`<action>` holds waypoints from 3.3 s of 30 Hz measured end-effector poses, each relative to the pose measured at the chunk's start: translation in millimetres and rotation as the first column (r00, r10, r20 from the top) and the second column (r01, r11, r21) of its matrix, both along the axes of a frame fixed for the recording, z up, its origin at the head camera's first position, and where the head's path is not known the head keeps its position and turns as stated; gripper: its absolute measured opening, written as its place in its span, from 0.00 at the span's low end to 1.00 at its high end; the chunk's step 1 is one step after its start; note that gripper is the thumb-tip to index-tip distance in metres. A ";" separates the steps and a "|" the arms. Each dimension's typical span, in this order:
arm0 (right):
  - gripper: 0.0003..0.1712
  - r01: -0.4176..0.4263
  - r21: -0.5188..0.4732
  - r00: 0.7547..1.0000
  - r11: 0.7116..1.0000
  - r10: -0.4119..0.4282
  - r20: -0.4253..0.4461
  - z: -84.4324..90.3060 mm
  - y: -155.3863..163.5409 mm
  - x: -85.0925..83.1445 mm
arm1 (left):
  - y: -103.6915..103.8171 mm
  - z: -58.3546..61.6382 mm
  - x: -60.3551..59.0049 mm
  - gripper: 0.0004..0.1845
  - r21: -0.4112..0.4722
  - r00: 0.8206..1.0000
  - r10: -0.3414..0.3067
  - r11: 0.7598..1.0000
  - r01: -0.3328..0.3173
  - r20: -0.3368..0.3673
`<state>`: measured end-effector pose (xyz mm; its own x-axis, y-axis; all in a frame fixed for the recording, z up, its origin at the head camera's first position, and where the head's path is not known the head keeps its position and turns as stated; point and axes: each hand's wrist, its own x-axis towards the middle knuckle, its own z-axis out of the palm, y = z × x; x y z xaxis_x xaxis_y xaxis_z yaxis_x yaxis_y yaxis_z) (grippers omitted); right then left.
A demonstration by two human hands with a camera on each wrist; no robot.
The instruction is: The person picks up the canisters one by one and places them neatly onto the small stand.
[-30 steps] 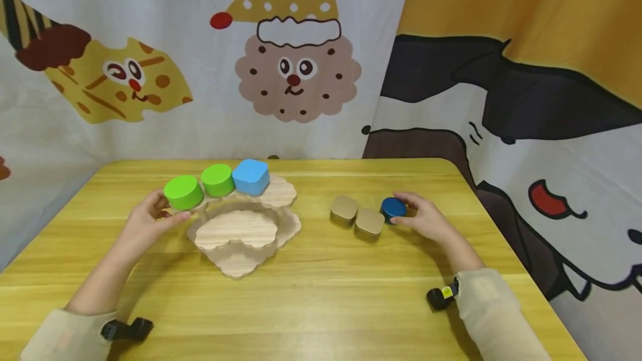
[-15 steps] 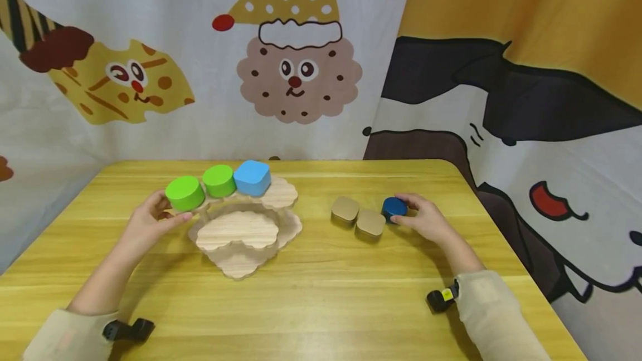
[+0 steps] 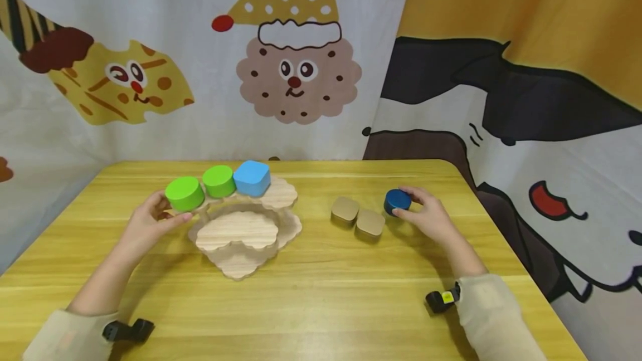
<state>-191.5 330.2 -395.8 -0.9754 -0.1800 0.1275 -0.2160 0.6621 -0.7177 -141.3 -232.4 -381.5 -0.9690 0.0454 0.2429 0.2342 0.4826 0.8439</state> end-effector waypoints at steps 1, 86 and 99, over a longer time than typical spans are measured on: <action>0.39 0.006 -0.002 1.000 1.000 -0.006 -0.007 1.8 -1.5 0.9 | -0.2 0.1 0.2 0.32 0.000 1.000 0.000 1.000 0.000 0.001; 0.34 -0.223 -0.171 0.954 0.960 0.178 -0.241 53.8 -226.9 -3.4 | 0.8 0.7 1.3 0.33 -0.014 1.000 0.014 1.000 -0.014 0.025; 0.35 -0.210 -0.144 0.957 0.967 0.173 -0.235 50.7 -228.6 -5.2 | 0.7 0.8 1.4 0.33 -0.021 1.000 0.021 1.000 -0.021 0.019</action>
